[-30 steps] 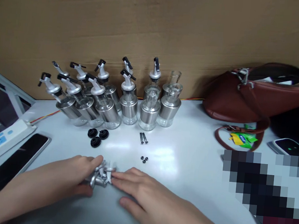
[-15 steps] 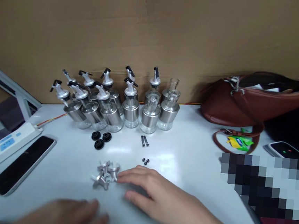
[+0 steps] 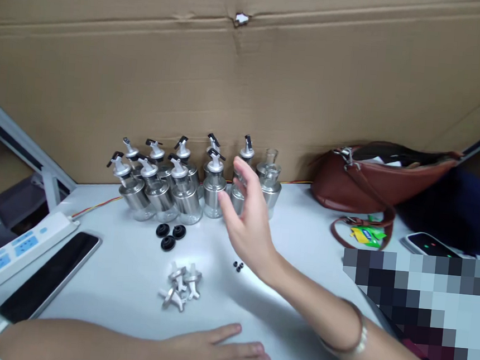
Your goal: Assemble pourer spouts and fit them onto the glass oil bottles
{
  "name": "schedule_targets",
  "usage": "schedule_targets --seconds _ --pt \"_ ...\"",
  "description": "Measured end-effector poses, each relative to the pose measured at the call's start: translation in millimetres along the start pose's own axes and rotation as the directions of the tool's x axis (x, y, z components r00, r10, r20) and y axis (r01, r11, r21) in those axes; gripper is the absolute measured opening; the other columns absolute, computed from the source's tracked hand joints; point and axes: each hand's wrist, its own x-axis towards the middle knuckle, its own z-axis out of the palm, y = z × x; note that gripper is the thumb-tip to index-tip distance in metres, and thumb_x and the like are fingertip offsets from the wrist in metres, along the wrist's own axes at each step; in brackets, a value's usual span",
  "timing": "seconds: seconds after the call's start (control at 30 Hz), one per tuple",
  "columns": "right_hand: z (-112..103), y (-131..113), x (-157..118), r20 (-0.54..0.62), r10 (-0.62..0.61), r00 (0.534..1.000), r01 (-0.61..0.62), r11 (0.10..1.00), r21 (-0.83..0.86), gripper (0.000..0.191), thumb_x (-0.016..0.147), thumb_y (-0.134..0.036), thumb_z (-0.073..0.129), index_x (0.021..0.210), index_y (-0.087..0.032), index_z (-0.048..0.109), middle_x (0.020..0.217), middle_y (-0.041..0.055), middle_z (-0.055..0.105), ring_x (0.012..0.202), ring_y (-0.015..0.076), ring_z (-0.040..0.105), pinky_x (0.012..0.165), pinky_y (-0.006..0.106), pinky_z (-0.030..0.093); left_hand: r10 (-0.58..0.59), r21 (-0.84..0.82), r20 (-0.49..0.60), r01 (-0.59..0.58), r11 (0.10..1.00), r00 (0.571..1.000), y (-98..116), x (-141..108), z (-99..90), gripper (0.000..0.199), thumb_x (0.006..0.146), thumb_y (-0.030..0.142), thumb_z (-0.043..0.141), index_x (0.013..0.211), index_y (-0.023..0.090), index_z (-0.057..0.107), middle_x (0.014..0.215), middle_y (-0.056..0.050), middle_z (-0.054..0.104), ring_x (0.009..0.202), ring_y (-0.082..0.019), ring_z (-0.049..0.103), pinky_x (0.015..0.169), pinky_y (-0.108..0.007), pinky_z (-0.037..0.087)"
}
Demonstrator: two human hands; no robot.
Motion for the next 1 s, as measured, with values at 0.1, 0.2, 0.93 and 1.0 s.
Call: schedule_targets --seconds 0.1,0.2,0.93,1.0 --pt "26 17 19 -0.035 -0.015 0.999 0.014 0.999 -0.029 0.054 0.091 -0.035 0.049 0.139 -0.02 0.03 0.15 0.0116 0.031 0.14 0.0193 0.029 0.116 0.04 0.026 -0.01 0.024 0.026 0.01 1.0 1.0 7 3 -11.8 0.05 0.098 0.025 0.025 0.147 0.017 0.029 0.152 -0.016 0.03 0.143 -0.023 0.02 0.119 -0.043 0.014" --pt "48 37 29 -0.086 0.07 0.994 -0.074 0.996 -0.044 0.062 0.088 -0.038 0.05 0.14 -0.014 0.025 0.152 0.0167 0.026 0.141 0.0207 0.025 0.117 0.041 0.02 -0.004 0.037 0.006 0.004 0.999 1.0 11 5 -17.8 0.047 0.098 0.023 0.029 0.142 0.013 0.04 0.148 -0.019 0.037 0.141 -0.026 0.027 0.118 -0.042 0.017" --pt "-10 -36 -7 0.099 0.109 0.989 -0.135 0.938 0.32 0.025 0.092 -0.047 0.049 0.107 -0.027 0.048 0.105 0.0038 0.058 0.09 0.0189 0.06 0.086 0.035 0.05 -0.68 -0.829 -0.255 0.207 0.52 0.688 9 8 -20.1 0.088 0.083 0.034 0.058 0.15 0.021 0.002 0.159 -0.016 0.008 0.146 -0.028 0.016 0.118 -0.051 0.012" --pt "-20 -46 -10 0.165 0.13 0.978 -0.182 0.915 0.359 0.022 0.093 -0.047 0.049 0.103 -0.028 0.052 0.1 0.0025 0.056 0.085 0.0179 0.058 0.078 0.032 0.051 -0.689 -0.898 -0.247 0.107 0.428 0.682 8 12 -22.1 0.095 0.074 0.044 0.071 0.147 0.018 0.015 0.154 -0.021 0.022 0.143 -0.033 0.023 0.116 -0.052 0.019"
